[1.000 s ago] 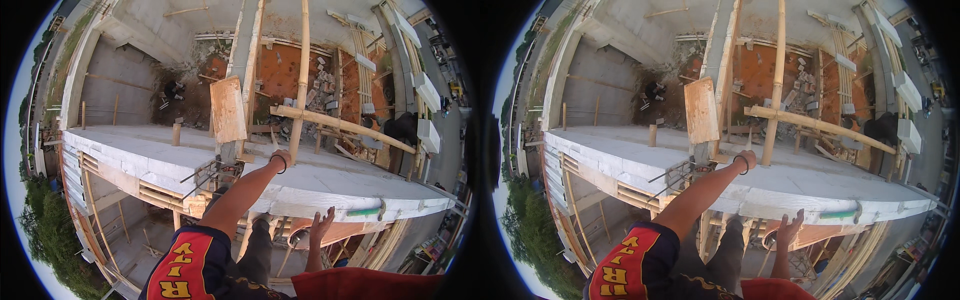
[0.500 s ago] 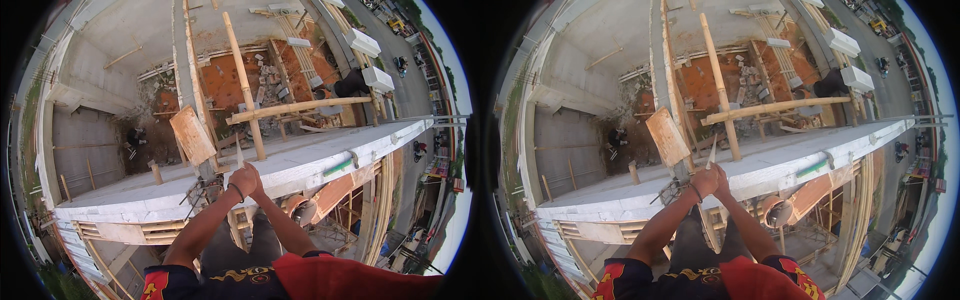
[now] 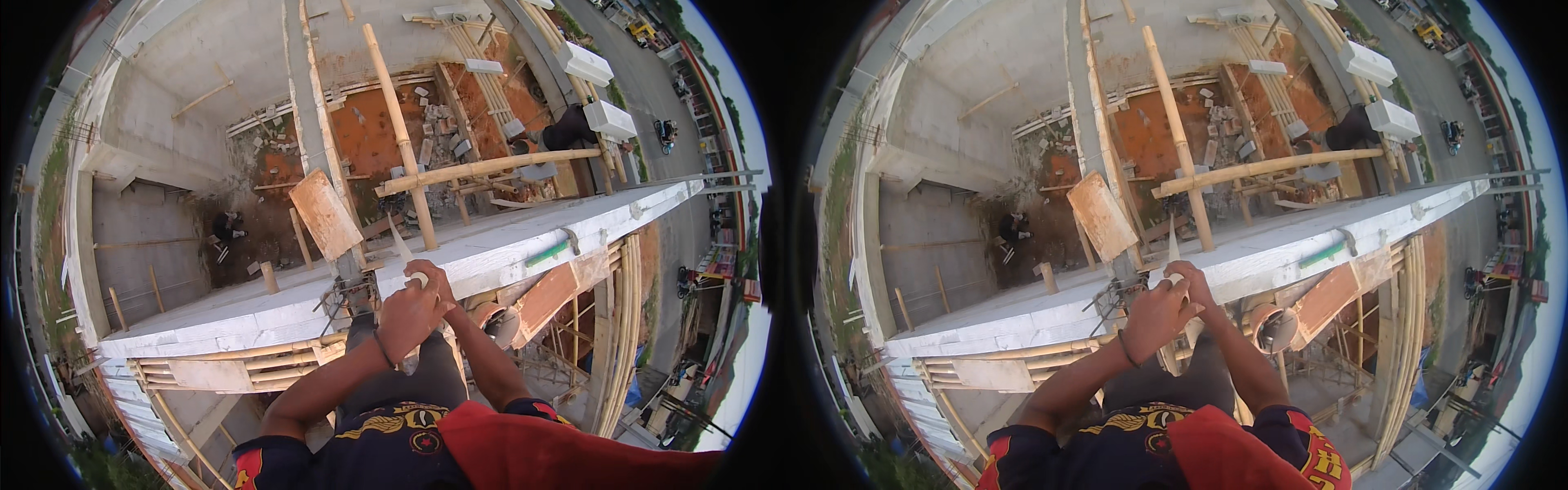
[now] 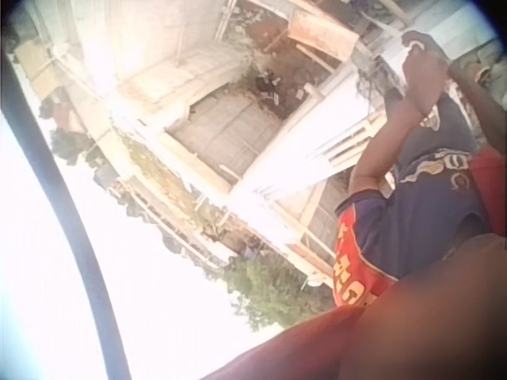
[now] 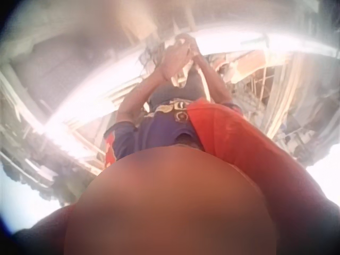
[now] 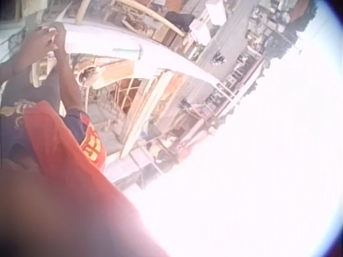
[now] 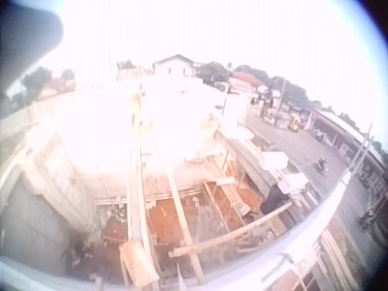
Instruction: The person places wooden planks onto a concrete beam supported by bamboo scaffolding, aligns them, and secures them with nails using a hammer. The worker repeatedly picks up planks, positions them, and hammers nails to fasten the formwork.
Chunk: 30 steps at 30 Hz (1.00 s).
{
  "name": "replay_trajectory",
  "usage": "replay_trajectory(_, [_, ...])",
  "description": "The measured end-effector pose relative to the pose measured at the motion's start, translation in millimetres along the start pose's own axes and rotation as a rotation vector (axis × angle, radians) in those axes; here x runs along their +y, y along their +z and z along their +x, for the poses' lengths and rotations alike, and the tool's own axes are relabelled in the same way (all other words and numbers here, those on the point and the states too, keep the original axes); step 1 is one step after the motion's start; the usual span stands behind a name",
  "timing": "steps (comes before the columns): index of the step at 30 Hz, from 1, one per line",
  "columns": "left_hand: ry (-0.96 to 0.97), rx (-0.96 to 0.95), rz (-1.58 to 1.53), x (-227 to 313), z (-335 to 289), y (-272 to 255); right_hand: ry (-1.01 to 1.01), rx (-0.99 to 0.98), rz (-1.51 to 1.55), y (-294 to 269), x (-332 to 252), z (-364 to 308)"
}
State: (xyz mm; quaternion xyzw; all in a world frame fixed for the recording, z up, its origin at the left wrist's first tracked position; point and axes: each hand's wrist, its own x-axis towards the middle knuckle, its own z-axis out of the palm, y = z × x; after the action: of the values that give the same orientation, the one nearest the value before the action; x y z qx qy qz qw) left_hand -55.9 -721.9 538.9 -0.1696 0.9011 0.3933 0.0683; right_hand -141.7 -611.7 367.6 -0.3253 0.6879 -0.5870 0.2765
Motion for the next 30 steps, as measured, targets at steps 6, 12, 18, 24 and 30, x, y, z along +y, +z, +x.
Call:
replay_trajectory(6, [0.134, 0.073, -0.184, -45.6, -56.7, 17.6, -0.131, -0.007, -0.057, -21.0, -62.9, -11.1])
replay_trajectory(12, [-0.241, -0.056, -0.101, -154.9, -165.2, 125.4, -0.100, -0.038, -0.089, -36.2, -108.9, -25.6])
replay_trajectory(18, [0.100, -0.493, 0.066, -227.1, -232.6, 172.3, 0.002, -0.058, -0.076, -42.8, -136.3, -46.5])
replay_trajectory(24, [0.236, -0.681, 0.138, -200.3, -218.3, 131.0, 0.170, 0.003, 0.045, -44.6, -143.4, -45.3])
replay_trajectory(30, [-0.304, -0.911, -0.161, -155.7, -154.8, 56.4, 0.145, -0.010, -0.067, -50.4, -148.9, -46.9])
